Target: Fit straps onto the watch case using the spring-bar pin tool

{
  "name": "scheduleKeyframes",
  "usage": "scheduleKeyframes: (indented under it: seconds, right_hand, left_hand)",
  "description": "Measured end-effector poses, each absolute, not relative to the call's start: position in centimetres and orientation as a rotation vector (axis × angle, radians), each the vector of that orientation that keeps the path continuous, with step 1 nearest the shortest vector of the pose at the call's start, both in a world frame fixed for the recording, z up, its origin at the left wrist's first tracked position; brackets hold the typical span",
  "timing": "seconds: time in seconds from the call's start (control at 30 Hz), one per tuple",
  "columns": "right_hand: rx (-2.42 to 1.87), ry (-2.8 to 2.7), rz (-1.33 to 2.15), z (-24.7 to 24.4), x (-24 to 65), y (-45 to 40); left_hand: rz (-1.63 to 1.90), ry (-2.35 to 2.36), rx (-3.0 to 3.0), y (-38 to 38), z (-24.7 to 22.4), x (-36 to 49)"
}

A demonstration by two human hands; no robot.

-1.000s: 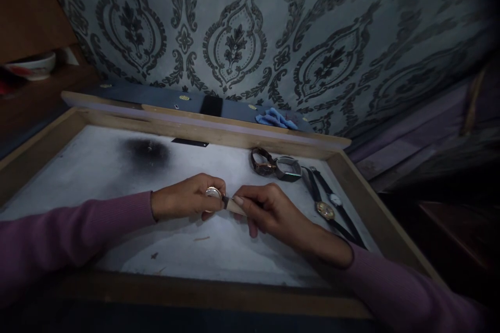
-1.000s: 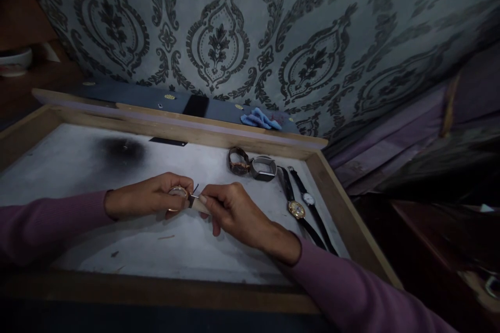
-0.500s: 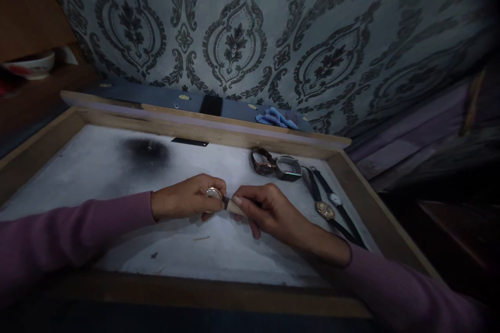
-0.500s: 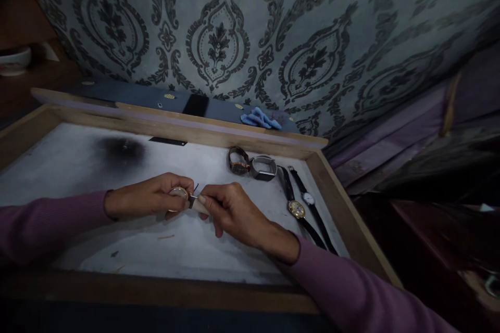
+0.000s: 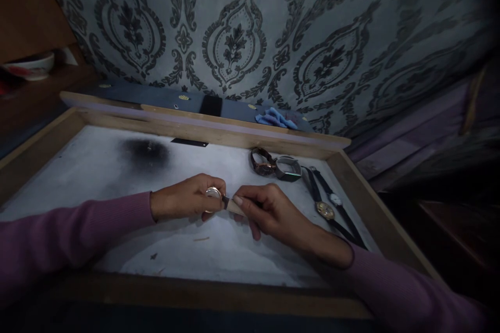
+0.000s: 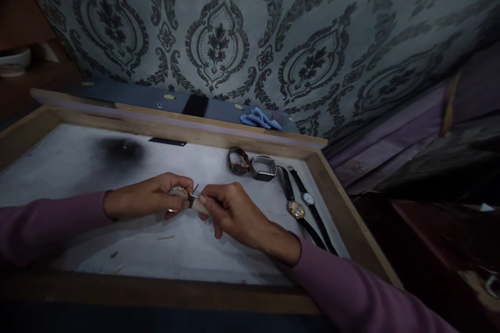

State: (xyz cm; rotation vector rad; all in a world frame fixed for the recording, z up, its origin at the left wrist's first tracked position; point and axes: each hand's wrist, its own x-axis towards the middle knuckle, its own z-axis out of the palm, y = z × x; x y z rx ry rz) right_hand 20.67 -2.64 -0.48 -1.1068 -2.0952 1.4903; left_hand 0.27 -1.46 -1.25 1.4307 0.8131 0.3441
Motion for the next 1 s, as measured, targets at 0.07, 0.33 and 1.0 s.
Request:
scheduleKeyframes:
  seconds: [0.07, 0.33, 1.0]
  right_hand:
    - [-1.106, -2.093, 1.489, -0.50, 20.70, -2.63]
    - [-1.104, -2.073, 1.507, -1.01, 20.81, -2.50]
    - [-1.066, -2.178, 1.404, -1.06, 20.84, -2.30]
  left_hand:
    - [0.341, 0.825, 1.437, -1.48, -1.12, 0.31]
    - [0.343, 0.818, 1.441, -1.54, -1.00, 0.40]
    - [0.326, 0.840, 1.443, -1.56, -0.75, 0.33]
